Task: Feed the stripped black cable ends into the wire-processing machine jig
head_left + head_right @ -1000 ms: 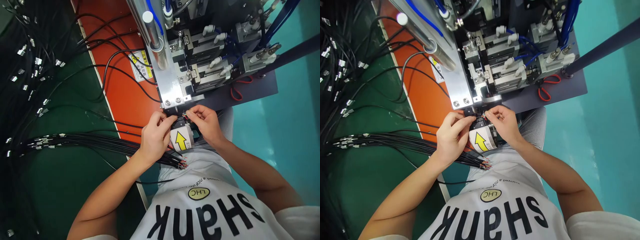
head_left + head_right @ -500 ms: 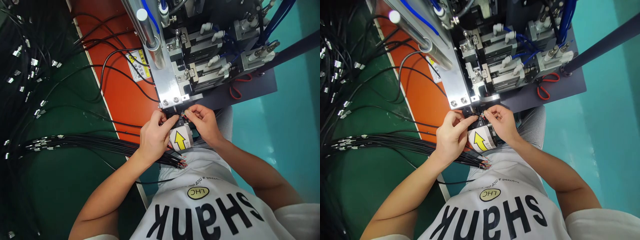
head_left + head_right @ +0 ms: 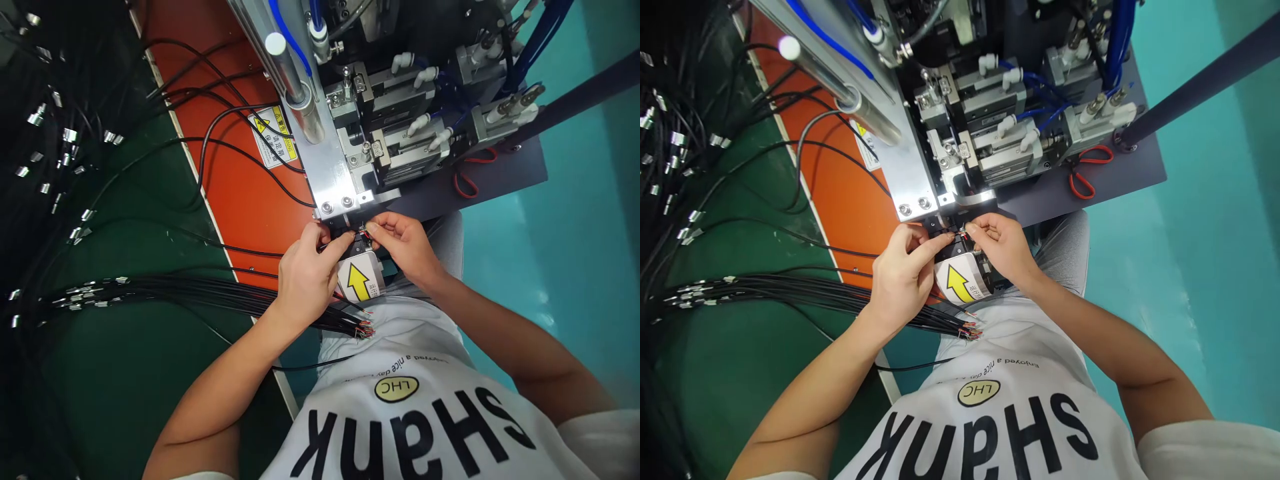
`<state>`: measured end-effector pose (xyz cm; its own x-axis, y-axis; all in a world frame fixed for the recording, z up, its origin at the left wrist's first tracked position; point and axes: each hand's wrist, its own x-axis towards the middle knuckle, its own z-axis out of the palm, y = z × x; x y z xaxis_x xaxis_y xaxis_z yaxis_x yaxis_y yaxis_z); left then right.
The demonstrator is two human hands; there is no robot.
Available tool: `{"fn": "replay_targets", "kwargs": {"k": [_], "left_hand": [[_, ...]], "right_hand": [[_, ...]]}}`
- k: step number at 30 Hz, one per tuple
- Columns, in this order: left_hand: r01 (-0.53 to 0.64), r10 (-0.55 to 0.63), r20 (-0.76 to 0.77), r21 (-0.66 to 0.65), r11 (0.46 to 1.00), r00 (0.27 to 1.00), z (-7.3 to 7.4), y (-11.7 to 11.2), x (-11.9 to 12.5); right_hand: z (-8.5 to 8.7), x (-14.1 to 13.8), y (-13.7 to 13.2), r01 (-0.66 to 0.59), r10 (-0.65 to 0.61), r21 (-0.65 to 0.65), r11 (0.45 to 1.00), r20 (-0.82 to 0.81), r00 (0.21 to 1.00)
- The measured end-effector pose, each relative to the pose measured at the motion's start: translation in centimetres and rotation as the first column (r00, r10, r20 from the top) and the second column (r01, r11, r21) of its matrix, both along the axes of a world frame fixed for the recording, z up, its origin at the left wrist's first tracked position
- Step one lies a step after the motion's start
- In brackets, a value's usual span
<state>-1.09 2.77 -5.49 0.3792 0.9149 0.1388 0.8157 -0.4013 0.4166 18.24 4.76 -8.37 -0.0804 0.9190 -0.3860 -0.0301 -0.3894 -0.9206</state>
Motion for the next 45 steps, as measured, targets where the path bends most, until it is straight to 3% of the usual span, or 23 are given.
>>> {"fn": "replay_targets", "kwargs": {"k": [3,7,13,21,27,32,38,41,45], "left_hand": [[0.013,-0.013,0.029,-0.017,1.0,0.999,-0.1,-0.1,-0.2],[0.02,-0.019,0.038,-0.01,1.0,0.999,-0.2,-0.3,-0.2],[0.006,-0.003,0.087,-0.037,0.999,0.996,-0.1,-0.1,-0.1],[-0.018,0.038,0.157,-0.124,0.992,0.987,0.6,0.3,0.2],[0.009,0.007,0.148,-0.106,0.994,0.989,0.5,0.5,0.1],[0.038,-0.034,0.068,-0.048,0.998,0.997,0.4,0.5,0.0],[0.045,-0.044,0.024,-0.044,0.998,0.999,0.6,0.4,0.1],[0.042,-0.042,0.004,-0.038,0.998,0.999,0.7,0.4,0.1],[0.044,-0.044,-0.009,-0.011,0.999,0.999,0.6,0.3,0.0]], "right_hand": [[0.7,0.6,-0.6,0.018,-0.038,0.134,0.991,0.145,0.989],[1.3,0.7,-1.4,-0.068,-0.08,0.375,0.925,0.365,0.927],[0.7,0.8,-0.7,-0.211,-0.035,0.448,0.869,0.482,0.876],[-1.0,1.0,-0.3,-0.119,0.049,0.266,0.957,0.254,0.966],[0.2,0.4,0.2,-0.095,0.056,0.166,0.982,0.224,0.973],[0.8,-0.8,0.5,-0.047,-0.023,0.264,0.963,0.257,0.966],[0.9,-0.4,0.0,-0.073,-0.07,0.377,0.923,0.352,0.933],[0.6,-0.2,0.2,-0.057,-0.033,0.272,0.961,0.314,0.949],[0.3,-0.1,1.0,-0.059,0.059,-0.001,0.998,0.097,0.994]]}}
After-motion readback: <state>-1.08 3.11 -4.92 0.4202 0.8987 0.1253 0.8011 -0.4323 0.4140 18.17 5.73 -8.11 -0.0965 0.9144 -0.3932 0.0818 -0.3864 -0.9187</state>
